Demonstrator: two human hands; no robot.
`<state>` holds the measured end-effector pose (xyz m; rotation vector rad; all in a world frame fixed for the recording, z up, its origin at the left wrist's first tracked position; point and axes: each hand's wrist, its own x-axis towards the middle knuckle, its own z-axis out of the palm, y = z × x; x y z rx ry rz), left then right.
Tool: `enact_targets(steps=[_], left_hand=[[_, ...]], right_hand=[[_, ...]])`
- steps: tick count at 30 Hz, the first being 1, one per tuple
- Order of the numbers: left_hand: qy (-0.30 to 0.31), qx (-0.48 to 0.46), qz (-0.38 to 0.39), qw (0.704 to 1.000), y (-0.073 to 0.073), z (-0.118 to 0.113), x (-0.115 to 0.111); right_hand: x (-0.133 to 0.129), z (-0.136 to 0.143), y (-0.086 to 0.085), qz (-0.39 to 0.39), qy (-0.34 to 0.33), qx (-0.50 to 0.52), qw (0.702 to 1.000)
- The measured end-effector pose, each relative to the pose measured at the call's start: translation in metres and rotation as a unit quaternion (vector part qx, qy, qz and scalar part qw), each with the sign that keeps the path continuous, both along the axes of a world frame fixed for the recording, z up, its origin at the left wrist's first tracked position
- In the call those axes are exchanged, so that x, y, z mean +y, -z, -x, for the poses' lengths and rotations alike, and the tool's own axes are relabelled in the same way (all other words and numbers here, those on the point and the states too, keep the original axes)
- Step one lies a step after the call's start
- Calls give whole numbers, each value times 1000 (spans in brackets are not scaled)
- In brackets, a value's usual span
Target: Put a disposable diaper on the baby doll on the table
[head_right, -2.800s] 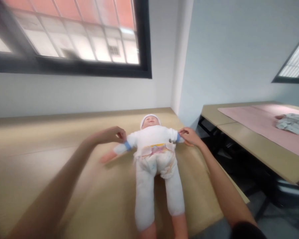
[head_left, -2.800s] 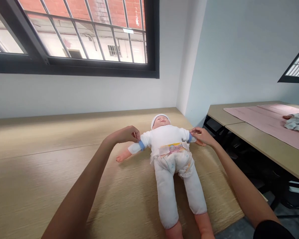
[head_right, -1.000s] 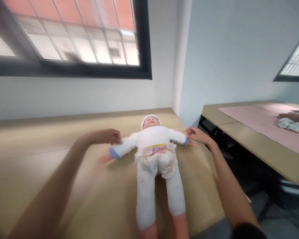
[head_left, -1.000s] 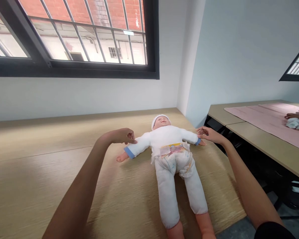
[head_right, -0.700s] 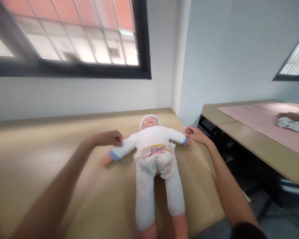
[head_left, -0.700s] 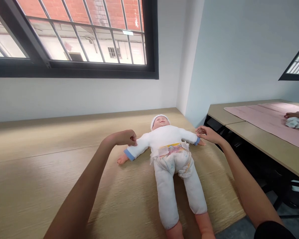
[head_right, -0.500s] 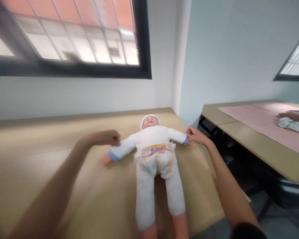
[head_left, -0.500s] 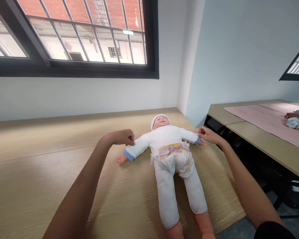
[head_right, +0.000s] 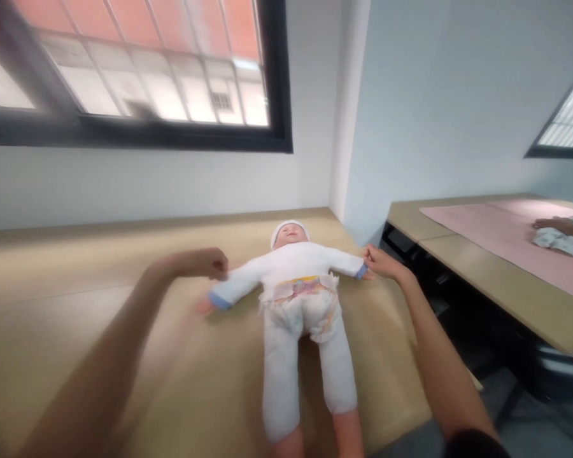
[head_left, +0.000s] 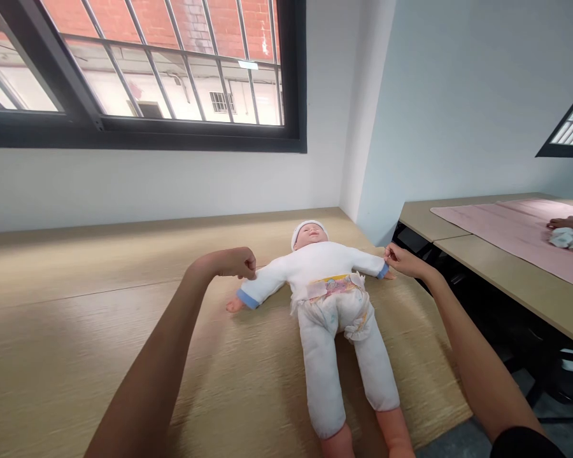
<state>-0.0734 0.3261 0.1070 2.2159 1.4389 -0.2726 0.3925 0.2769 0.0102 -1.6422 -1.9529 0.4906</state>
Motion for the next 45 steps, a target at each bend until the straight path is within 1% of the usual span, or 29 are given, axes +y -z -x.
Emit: enact_targets(steps=[2,5,8,11,14,17,20,22,25,28,30,34,37,40,43,45], left_hand=[[-6,-2,-13,1000,-1,-3,-2],[-12,-35,-56,998,1,-12,-4],[-5,-71,-98,993,6,-25,-5],[5,-66,-118,991,12,-37,-7],[-5,-60,-130,990,13,-45,-12],[-19,-69,-147,987,12,-50,-17],[-6,-78,-140,987,13,-52,-20],[24,-84,-120,989,15,-52,-19],[59,-94,-96,989,17,-49,-14],[64,-97,-85,990,17,-44,-10],[61,-93,-86,990,17,-42,-8],[55,-89,-93,990,14,-43,-11],[39,-88,-104,990,10,-48,-17],[39,-118,-108,986,7,-55,-25],[48,-140,-104,983,8,-63,-31],[58,-128,-120,983,10,-69,-35]], right_hand=[[2,4,1,-8,-1,14,1000],[5,20,1,-61,11,42,997],[6,44,2,-112,32,44,992],[5,61,3,-136,31,38,989],[2,68,3,-153,32,58,986],[3,71,4,-173,15,60,983],[5,72,6,-196,4,53,979],[6,72,5,-201,4,34,979],[5,69,0,-186,8,-25,982],[2,65,-6,-171,20,-77,982],[1,63,-8,-167,24,-92,981],[1,66,-6,-165,19,-64,984],[0,77,-3,-188,3,5,982],[-2,91,1,-200,-25,54,978],[-4,102,6,-186,-68,47,979],[-3,105,9,-177,-78,37,980]])
